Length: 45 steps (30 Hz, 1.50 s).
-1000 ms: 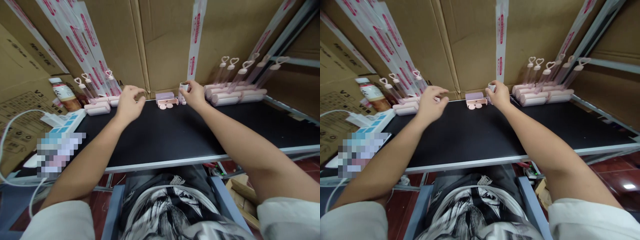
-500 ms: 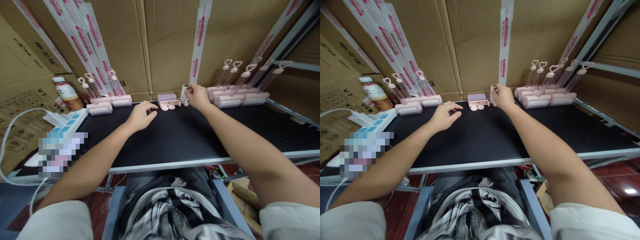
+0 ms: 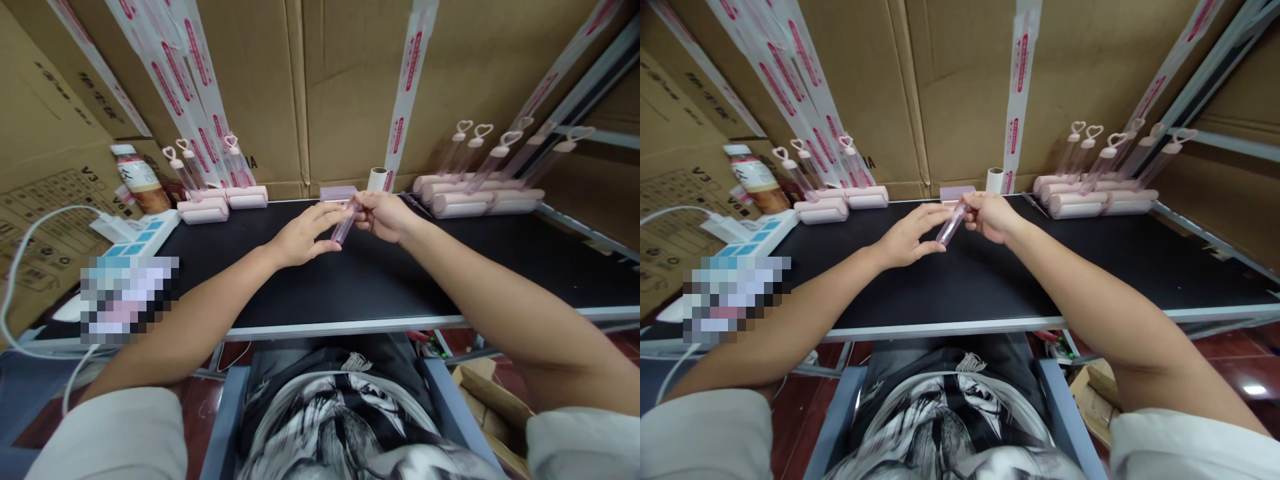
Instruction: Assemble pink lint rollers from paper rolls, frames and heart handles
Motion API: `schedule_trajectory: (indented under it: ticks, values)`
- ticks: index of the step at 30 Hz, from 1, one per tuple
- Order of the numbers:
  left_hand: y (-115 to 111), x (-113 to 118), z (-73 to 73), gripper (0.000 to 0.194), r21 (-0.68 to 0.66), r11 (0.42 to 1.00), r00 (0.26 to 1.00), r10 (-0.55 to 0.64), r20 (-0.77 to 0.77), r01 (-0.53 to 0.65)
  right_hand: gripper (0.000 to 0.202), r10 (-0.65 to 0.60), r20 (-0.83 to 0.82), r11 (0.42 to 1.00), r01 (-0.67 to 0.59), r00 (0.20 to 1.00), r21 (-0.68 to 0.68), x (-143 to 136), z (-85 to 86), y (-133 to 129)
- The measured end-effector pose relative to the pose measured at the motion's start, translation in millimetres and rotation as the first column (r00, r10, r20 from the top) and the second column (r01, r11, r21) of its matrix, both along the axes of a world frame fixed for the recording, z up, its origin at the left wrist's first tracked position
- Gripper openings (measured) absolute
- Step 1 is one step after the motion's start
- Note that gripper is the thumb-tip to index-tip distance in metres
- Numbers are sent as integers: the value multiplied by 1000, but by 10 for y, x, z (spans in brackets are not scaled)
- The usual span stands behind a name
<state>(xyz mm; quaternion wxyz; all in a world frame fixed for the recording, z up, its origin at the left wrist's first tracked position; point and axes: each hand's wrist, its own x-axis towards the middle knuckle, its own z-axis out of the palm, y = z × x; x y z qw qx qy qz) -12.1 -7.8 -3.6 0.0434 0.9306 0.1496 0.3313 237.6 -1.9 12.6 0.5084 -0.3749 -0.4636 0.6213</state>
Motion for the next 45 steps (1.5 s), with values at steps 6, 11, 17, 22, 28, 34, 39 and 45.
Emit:
schedule_trajectory:
  ticks: [6,11,17,22,28,34,39,45]
  values:
    - [-100,121,38,56,226,964,990,-139,-19,139,15,151,-33,987,-152,988,-50,-211,-81,-124]
    - [-144,124,88,89,239,941,960,-266,91,238,17,192,-44,978,-195,980,-68,-258,-59,-246]
    - [-240,132,98,31,179,978,990,-125,67,111,8,140,314,985,-164,939,53,-268,-161,-185]
    - [-293,44,96,49,-173,965,962,155,-224,-196,11,-616,622,743,95,483,663,227,-220,249]
    - [-141,-51,27,42,-319,913,947,168,-273,-253,11,-686,698,727,230,204,647,716,-378,655]
    - [-165,-11,20,41,-308,917,938,154,-310,-252,22,-605,775,794,207,180,572,676,-323,630]
    - [-183,-12,40,41,-275,913,938,232,-257,-301,22,-550,510,772,169,661,613,430,-94,240]
    - [-149,-22,39,52,-282,903,945,296,-142,-325,49,-163,281,868,2,946,496,-42,8,-298]
